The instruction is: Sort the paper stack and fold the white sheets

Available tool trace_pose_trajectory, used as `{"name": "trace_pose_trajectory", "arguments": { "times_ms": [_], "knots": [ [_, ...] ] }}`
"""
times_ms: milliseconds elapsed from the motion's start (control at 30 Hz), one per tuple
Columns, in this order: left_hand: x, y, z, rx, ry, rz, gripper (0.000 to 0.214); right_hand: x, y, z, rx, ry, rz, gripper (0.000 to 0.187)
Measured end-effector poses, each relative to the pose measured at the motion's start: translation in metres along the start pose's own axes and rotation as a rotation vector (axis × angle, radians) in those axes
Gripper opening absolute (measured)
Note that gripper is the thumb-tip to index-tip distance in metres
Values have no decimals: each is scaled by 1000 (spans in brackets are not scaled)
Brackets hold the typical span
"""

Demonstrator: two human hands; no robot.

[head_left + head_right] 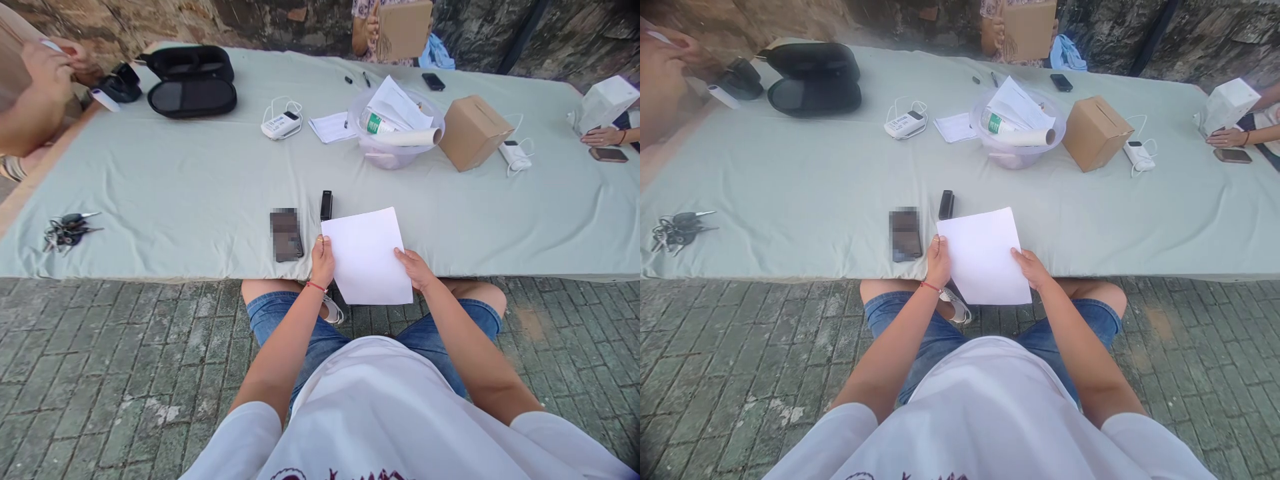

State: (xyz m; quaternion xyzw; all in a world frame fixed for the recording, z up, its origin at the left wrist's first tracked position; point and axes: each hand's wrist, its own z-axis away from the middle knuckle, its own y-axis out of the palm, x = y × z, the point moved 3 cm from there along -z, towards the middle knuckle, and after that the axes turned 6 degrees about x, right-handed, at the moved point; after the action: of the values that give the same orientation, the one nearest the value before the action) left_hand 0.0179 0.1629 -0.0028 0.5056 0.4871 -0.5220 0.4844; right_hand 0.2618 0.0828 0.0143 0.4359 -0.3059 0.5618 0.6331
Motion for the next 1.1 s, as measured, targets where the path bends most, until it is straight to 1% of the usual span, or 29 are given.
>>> {"name": "trace_pose_trajectory", "arguments": {
  "times_ms": [133,233,467,633,800,967,1100],
  "knots": [
    [2,1,-1,-37,2,-16,48,0,-5,-3,-109,-85,-4,34],
    [3,1,0,-59,1,-5,48,-3,-7,-6,-136,-80,-3,34],
    [1,1,2,-34,18,40,46,-3,-8,-6,-120,-52,9,37],
    [-3,1,3,-18,9,42,44,-3,-8,-5,-93,-68,-35,36],
    [-5,1,2,6,17,98,44,-3,-8,-7,-78,-68,-27,38],
    [-1,0,1,6,9,93,44,-4,-10,-8,-48,-9,-45,40],
    [1,0,0,-12,12,140,44,-4,-8,0,12,46,-101,40]
  ]
}}
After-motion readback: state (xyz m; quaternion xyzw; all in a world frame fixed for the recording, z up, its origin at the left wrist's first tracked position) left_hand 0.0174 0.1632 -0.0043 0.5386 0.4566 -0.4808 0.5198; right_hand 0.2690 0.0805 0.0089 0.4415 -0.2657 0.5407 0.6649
